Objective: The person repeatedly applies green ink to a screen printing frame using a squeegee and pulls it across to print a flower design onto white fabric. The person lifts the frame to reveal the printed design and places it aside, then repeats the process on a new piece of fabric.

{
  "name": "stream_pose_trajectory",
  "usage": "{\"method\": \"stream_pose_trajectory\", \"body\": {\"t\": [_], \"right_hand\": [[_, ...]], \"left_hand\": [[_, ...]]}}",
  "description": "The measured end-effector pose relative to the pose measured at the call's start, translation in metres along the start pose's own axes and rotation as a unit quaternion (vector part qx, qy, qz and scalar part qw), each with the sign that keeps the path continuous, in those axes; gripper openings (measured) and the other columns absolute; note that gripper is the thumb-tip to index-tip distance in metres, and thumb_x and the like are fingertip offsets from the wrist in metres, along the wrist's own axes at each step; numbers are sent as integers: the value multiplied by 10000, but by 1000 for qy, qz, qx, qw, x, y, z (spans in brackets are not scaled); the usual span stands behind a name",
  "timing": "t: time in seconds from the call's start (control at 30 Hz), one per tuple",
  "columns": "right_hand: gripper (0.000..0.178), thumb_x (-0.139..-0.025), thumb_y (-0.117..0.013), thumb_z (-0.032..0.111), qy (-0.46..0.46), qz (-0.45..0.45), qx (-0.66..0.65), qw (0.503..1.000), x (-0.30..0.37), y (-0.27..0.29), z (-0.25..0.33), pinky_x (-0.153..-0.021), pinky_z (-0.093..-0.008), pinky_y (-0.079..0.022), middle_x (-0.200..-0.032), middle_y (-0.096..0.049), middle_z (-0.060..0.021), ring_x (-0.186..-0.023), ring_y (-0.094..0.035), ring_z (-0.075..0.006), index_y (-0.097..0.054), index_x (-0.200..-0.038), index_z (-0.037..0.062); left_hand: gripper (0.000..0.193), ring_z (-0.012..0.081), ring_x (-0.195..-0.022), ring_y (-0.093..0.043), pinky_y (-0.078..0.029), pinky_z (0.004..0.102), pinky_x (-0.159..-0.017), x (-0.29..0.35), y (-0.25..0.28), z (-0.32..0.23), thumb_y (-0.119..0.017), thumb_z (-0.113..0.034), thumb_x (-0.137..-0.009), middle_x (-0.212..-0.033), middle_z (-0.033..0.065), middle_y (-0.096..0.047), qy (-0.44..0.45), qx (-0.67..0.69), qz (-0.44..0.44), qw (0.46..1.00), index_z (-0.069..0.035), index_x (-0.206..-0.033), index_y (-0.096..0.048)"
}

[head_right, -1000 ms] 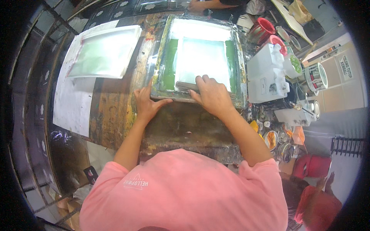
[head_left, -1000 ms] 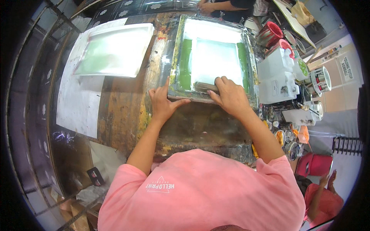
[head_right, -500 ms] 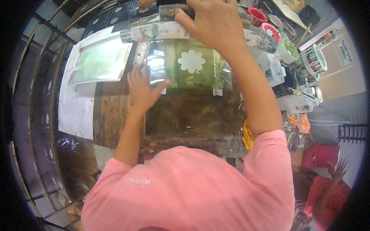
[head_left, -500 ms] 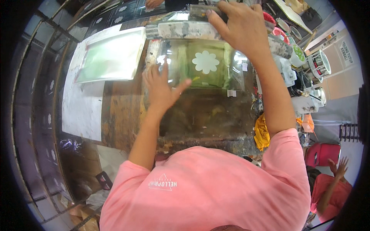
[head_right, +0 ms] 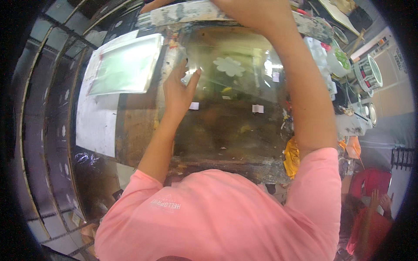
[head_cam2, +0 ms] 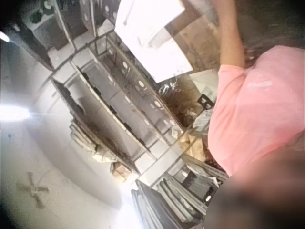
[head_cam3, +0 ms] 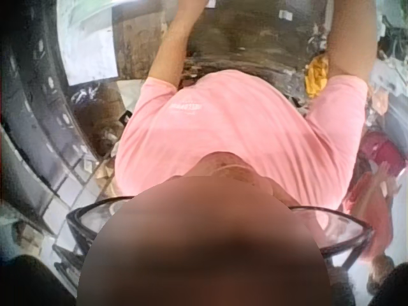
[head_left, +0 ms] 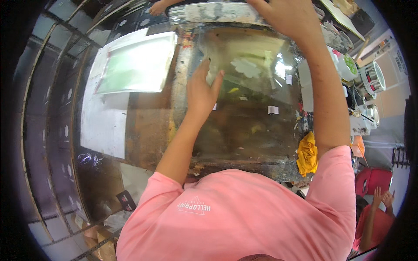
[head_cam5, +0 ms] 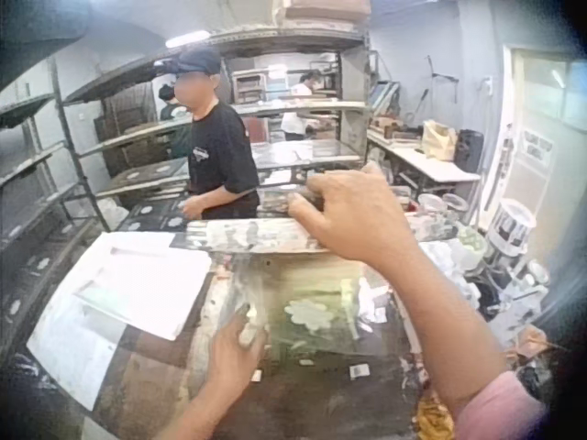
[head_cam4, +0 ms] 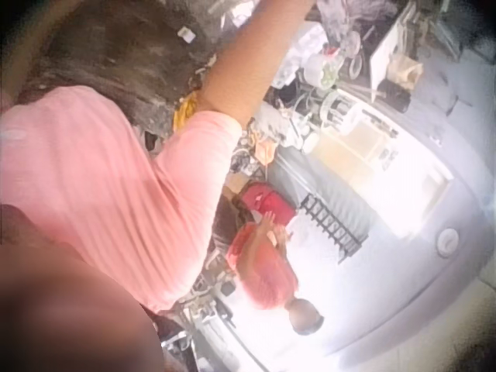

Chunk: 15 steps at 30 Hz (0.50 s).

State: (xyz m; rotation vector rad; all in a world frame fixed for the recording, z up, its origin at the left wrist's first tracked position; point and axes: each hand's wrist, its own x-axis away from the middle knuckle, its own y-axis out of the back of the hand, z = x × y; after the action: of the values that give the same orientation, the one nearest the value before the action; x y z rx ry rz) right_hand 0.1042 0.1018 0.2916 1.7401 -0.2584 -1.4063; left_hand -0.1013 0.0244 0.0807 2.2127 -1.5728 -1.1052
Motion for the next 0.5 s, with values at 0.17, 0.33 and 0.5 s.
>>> {"method": "stream_pose_trajectory", "body": {"t": [0.17, 0.33, 0.5], "right_hand": [[400, -920, -605, 387, 13, -9, -24, 1000, 6, -2, -1, -813, -502, -449, -791, -707, -189, -812, -683, -386, -673, -768, 23], [415, -921, -604, 392, -24, 32, 1, 999, 5, 6, 5, -799, -505, -445, -794, -706, -196, -810, -683, -384, -671, -763, 14], [485, -1012, -571, 485, -5, 33, 12, 999, 8, -6, -8, -924, -429, -447, -1013, -739, -202, -926, -668, -386, -750, -1131, 50]], "left_hand": [[568, 153, -708, -689, -555, 317, -700, -32, 67, 22, -783, -135, -875, -888, 153, -773, 118, 37, -35, 992, 3, -1407, -641], [588, 147, -662, -694, -555, 304, -673, -61, 137, 94, -760, -92, -815, -864, 150, -776, 110, -5, -99, 989, 14, -1384, -658], [626, 329, -1003, -754, -567, 377, -911, -109, 197, 192, -769, -145, -784, -1165, 237, -758, 99, -158, -134, 973, 25, -1376, -657]]}}
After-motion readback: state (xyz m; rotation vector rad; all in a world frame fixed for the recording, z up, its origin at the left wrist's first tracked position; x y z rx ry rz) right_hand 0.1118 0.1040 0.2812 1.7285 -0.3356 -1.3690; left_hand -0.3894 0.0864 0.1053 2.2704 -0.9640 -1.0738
